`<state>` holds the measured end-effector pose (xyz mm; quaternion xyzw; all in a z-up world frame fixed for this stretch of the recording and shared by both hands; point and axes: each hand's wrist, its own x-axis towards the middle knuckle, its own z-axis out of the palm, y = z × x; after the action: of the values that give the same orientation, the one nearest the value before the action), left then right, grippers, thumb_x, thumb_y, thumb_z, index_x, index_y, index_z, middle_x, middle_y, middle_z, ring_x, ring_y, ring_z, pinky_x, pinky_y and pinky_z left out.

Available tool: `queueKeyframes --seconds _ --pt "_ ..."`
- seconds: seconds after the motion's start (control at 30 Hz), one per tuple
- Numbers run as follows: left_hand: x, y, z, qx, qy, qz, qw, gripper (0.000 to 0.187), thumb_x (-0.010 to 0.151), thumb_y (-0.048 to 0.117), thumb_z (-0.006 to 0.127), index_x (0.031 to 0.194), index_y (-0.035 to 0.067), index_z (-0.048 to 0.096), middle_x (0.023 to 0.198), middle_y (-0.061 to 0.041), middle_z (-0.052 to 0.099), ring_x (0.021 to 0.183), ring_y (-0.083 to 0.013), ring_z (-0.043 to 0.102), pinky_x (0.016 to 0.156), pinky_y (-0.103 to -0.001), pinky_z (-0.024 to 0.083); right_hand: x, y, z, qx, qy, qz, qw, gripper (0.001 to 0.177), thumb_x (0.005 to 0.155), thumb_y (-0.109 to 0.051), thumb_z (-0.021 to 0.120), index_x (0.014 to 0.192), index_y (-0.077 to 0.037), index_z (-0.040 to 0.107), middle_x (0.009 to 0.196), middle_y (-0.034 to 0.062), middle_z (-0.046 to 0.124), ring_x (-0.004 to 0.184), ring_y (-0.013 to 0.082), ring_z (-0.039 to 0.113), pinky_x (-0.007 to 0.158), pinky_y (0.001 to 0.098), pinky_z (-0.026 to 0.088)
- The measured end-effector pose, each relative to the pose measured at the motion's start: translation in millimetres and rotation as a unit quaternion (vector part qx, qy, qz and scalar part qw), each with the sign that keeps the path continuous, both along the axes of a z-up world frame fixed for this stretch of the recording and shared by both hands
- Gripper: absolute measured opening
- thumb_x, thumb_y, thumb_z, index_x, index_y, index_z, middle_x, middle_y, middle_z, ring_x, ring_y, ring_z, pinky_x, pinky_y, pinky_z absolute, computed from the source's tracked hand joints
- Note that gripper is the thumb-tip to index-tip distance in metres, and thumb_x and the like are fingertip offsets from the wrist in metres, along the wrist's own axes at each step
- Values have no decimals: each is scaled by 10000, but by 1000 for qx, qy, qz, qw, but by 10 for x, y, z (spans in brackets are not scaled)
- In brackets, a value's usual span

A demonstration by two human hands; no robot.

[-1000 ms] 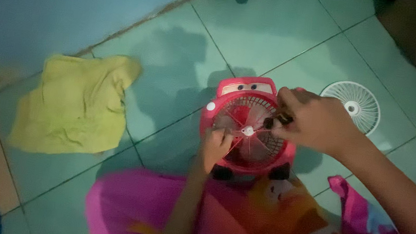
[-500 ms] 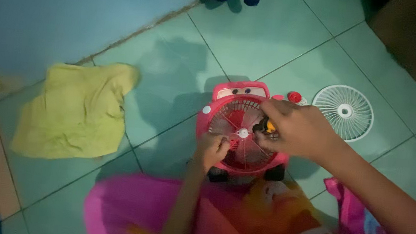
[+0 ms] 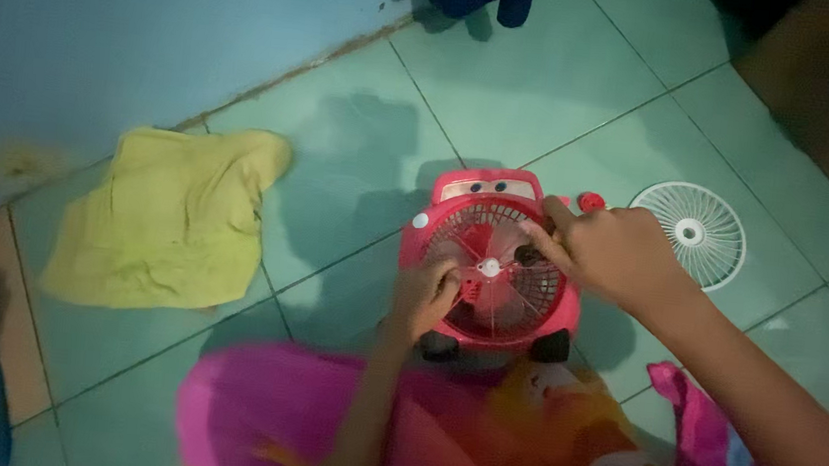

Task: The person sits on the floor and uses a screwdriver to remove and reattach screws on a pink toy fan. They manipulate the fan blades and housing, then flip the fan over to work on the back side.

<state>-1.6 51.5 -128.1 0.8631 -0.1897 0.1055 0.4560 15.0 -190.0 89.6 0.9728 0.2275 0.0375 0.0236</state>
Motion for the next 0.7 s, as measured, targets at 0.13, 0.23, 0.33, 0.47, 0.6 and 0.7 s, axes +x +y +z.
queueKeyframes --seconds 0.13,0.23,0.33,0.47,0.6,0.7 --pt "41 -3 -141 21 66 -16 997 224 954 166 581 827 -7 641 690 -206 609 578 -367 616 567 -468 473 38 17 -14 -40 25 -25 999 508 950 -595 578 1004 -101 679 649 126 672 502 287 669 461 403 533" --pt "65 4 -292 18 63 -31 997 252 947 151 575 770 -27 597 676 -210 588 564 -350 607 583 -465 467 59 9 -13 24 14 14 1000 491 891 -540 636 1072 -84 656 715 123 698 559 310 694 483 410 550" --pt "64 7 -340 3 51 -25 998 265 916 172 608 738 -24 627 638 -220 587 526 -357 600 530 -469 452 26 1 9 136 -28 96 986 533 810 -481 699 1121 -56 616 829 103 718 639 308 710 499 391 549" --pt "78 23 -248 -42 15 -41 998 214 913 155 599 821 -33 648 679 -229 609 562 -391 610 508 -475 445 8 57 23 120 25 55 991 634 798 -533 734 1231 -85 614 845 110 736 588 319 699 514 397 561" --pt "72 54 -109 7 121 -44 992 238 921 157 578 776 -25 629 610 -218 574 503 -359 623 520 -460 464 91 105 -9 -68 143 -56 986 668 933 -662 654 1389 -180 582 794 101 755 635 247 725 598 362 577" --pt "64 68 -45 -53 13 -44 998 171 891 121 578 856 6 699 713 -221 622 602 -375 629 542 -440 475 74 63 -46 49 49 -7 998 495 869 -522 700 1204 -157 688 684 84 733 564 297 701 515 402 553"
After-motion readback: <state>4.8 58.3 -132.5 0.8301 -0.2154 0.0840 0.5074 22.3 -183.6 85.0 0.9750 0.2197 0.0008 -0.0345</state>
